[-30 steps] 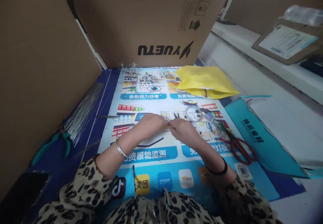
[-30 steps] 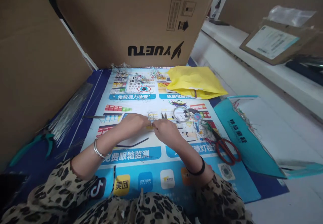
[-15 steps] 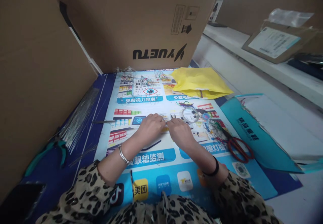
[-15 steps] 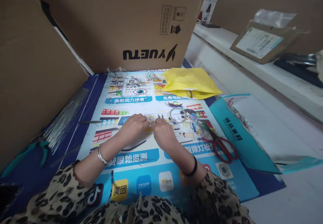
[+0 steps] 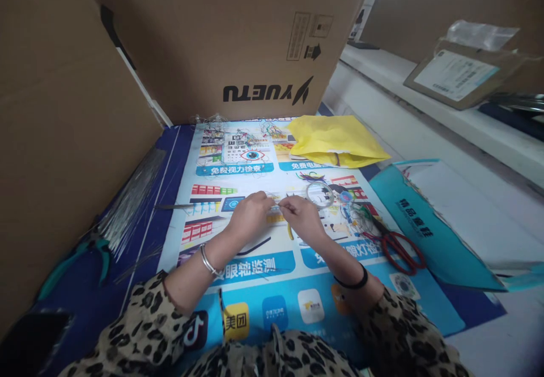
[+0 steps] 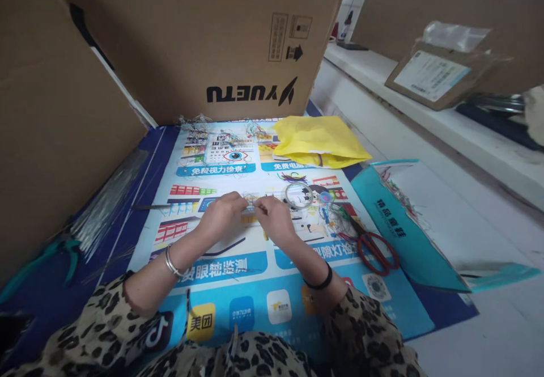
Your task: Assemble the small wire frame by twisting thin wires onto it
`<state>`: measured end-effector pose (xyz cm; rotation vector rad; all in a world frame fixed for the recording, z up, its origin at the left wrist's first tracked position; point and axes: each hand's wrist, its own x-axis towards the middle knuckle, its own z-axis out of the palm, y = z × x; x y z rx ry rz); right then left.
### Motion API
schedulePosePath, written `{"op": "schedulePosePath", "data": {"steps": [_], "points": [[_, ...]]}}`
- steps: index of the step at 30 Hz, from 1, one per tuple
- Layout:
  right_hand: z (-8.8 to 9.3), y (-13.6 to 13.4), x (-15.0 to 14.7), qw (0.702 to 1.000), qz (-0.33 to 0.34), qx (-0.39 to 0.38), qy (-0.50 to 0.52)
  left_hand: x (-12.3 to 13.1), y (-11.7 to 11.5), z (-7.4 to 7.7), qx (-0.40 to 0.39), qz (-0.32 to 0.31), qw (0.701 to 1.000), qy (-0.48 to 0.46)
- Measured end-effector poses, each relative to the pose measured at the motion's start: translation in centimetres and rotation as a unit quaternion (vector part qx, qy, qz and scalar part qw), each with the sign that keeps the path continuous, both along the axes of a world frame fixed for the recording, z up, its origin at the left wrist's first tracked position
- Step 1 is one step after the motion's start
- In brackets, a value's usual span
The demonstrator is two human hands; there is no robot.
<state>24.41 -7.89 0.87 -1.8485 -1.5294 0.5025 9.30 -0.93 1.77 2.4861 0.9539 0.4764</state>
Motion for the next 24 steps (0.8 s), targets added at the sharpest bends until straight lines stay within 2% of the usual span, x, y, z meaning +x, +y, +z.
{"op": "schedulePosePath", "data": {"steps": [5,9,12,15,18,21,24], "points": [[-1.1,0.4,0.1,0.985,-0.005,0.007,0.173,0.5,1.2,-1.3,-0.107,0.050,0.987,-0.105],[-1.5,0.6,-0.7,0.965,-0.006,0.018,0.262,0.8,1.6,-2.3,-0.220,0.077,0.955,-0.184],[-1.6,0.7,-1.4,0.958,-0.010,0.020,0.286,0.8,1.5,-2.6,-0.285,0.084,0.927,-0.229],[-1.8,0.9,-1.4,0.962,-0.013,0.014,0.271,0.8,1.3,-2.5,-0.324,0.082,0.907,-0.256],[-2.2,1.3,-0.7,0.977,-0.018,0.003,0.214,0.8,1.5,-2.5,-0.342,0.070,0.901,-0.258],[-2.3,1.8,0.0,0.992,-0.027,-0.008,0.122,0.9,1.8,-2.7,-0.330,0.067,0.910,-0.244],[-1.9,2.3,0.2,0.999,-0.026,-0.019,0.020,1.0,2.2,-2.8,-0.283,0.087,0.927,-0.231]]}}
